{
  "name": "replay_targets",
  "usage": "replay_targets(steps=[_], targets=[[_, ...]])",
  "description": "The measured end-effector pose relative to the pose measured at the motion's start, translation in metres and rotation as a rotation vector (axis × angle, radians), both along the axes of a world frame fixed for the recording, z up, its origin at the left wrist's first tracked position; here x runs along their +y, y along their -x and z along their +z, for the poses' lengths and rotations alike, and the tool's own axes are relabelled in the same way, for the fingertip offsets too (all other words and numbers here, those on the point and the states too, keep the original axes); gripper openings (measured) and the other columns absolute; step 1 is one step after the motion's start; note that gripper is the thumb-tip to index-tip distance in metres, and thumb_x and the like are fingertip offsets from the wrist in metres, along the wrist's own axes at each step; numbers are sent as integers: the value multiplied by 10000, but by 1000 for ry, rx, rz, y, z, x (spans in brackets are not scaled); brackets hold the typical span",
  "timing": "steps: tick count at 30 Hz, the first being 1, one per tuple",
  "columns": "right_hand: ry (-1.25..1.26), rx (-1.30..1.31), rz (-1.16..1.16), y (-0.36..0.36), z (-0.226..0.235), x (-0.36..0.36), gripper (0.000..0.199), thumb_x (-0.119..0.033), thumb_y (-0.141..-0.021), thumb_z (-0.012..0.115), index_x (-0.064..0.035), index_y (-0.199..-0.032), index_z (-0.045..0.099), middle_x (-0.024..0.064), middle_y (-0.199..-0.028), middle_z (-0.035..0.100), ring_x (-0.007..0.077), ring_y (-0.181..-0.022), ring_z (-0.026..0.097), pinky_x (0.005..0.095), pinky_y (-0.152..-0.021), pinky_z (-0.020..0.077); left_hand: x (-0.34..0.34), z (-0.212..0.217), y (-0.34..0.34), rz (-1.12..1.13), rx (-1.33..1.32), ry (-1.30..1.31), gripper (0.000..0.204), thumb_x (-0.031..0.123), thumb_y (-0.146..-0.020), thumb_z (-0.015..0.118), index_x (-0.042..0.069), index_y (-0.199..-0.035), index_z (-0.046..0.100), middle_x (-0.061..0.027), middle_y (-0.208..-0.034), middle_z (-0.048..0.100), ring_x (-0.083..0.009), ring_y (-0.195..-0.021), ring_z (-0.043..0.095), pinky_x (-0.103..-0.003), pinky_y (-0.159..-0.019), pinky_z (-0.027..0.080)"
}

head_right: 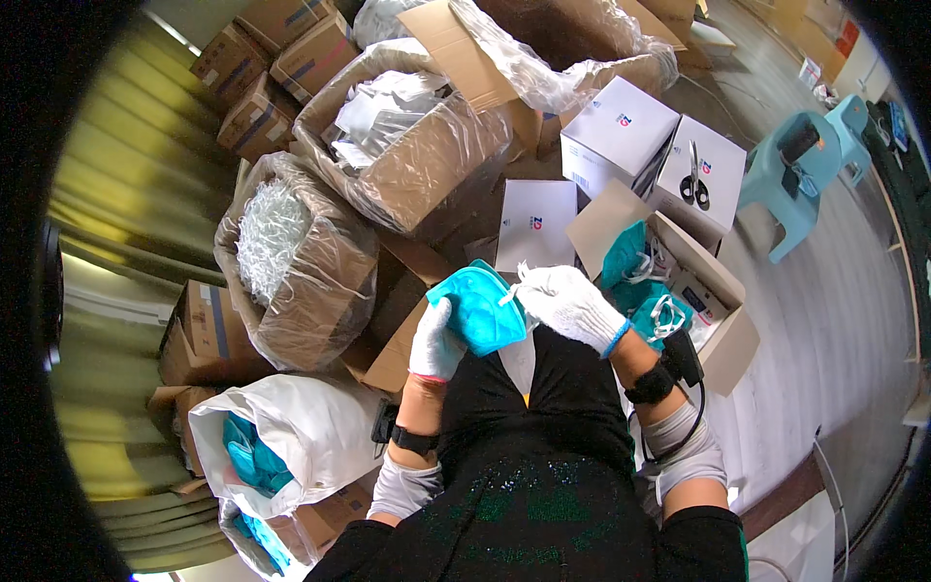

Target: The person is folding and placing surgical face masks into cardboard boxes.

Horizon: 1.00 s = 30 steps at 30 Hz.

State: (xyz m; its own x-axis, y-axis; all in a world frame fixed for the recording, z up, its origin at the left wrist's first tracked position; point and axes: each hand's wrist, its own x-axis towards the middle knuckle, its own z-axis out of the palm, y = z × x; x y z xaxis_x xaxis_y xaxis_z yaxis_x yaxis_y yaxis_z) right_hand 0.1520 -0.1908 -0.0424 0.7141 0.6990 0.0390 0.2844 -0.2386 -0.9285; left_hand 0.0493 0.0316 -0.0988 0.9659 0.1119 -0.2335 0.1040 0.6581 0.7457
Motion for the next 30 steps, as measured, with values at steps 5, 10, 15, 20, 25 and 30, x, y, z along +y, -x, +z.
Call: replay_targets(steps=[5,10,15,20,25,30], targets=[[-129,-22,-140,0,-11,2,192,-128,-965,553,18,-954,676,11,-787,656,76,-708,577,262,-634,485,-3,15,0,37,-1,-83,425,68,-919,582,12,-1336,522,-83,-1294,588,-210,-1157,578,-372,-983,484],[-150,407,-323,2,-9,6,195,-163,-965,546,-29,-1032,671,48,-836,684,95,-705,592,255,-673,492,-2,17,3,80,4,-310,492,-50,-825,637,19,-1307,567,-106,-1270,606,-225,-1143,596,-339,-958,499],[-204,313,-347,2,-18,7,170,-144,-976,554,-27,-1021,670,-2,-779,625,43,-685,531,218,-589,456,-13,30,5,366,-213,-931,338,-119,-778,689,8,-1090,707,-114,-1230,620,-214,-1155,586,-318,-978,474],[-363,322,-361,-8,-44,7,71,-62,-955,567,-37,-889,574,-17,-753,556,52,-681,513,225,-630,458,-25,70,18,395,-653,-1557,367,-47,-588,774,116,-916,764,-66,-1060,685,-252,-1007,618,-341,-899,495],[-569,717,-385,2,-24,8,32,-38,-914,600,-40,-926,570,27,-900,613,126,-839,597,281,-782,512,-40,91,35,358,-762,-1821,313,37,-601,751,171,-882,774,25,-983,703,-168,-813,585,-294,-725,478],[-601,767,-460,4,-37,5,306,-121,-873,700,-30,-1153,613,78,-1064,671,149,-903,644,290,-764,528,-44,89,36,378,-804,-1792,328,49,-579,734,170,-880,774,24,-998,702,-162,-800,589,-291,-713,471]])
